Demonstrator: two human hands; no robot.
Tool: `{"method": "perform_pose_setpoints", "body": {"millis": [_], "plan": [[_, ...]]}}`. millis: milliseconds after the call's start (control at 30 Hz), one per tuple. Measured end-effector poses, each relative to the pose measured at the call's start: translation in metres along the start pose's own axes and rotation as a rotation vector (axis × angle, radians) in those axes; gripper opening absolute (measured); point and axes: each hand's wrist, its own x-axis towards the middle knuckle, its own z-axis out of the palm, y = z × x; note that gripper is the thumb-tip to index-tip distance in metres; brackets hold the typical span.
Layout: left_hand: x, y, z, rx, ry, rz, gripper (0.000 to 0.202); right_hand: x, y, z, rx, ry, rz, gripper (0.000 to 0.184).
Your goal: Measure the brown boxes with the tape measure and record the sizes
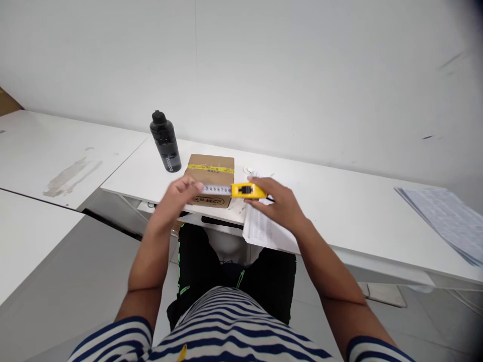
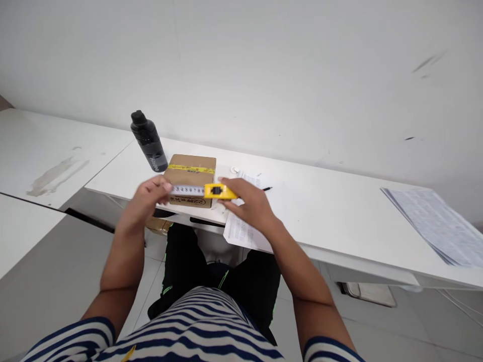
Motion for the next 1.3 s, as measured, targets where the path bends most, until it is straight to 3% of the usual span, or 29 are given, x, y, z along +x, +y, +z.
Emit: {"method": "perform_pose_setpoints", "body": {"millis": [67,167,300,467,700,833,933,1033,1200,1300], "plan": [[0.025,0.000,-0.026,-0.050,0.115,0.041,0.032,0.005,0.022,-0.009,0.008,0.030,0.208,0.059],[0.066,-0.012,-0.057,-0.003,0.193,-0.077,0.033,0.011,0.055,-0.019,0.102,0.130,0.442,0.069],[0.095,-0.039,-0.065,0.150,0.126,-0.278,0.030,0.023,0.075,-0.013,0.125,0.131,0.471,0.050],[0.088,-0.056,-0.046,0.254,-0.057,-0.271,0.048,0.040,0.070,0.009,0.167,0.095,0.360,0.047],[0.075,-0.050,-0.041,0.343,-0.088,-0.195,0.046,0.035,0.072,0.018,0.100,0.042,0.341,0.055],[0.069,-0.039,-0.047,0.363,-0.136,-0.150,0.044,0.034,0.073,0.013,-0.046,0.040,0.228,0.057],[0.071,-0.023,-0.054,0.352,-0.102,-0.109,0.041,0.030,0.057,0.005,-0.166,0.098,0.120,0.045],[0.086,-0.001,-0.054,0.323,-0.044,-0.013,0.038,0.015,0.017,0.006,-0.222,0.108,0.076,0.039],[0.138,0.022,-0.029,0.504,-0.149,0.079,0.034,-0.015,-0.063,0.044,-0.344,0.164,-0.042,0.034],[0.162,0.015,-0.012,0.738,-0.075,0.084,0.033,-0.017,-0.086,0.062,-0.323,0.235,0.039,0.031]]}}
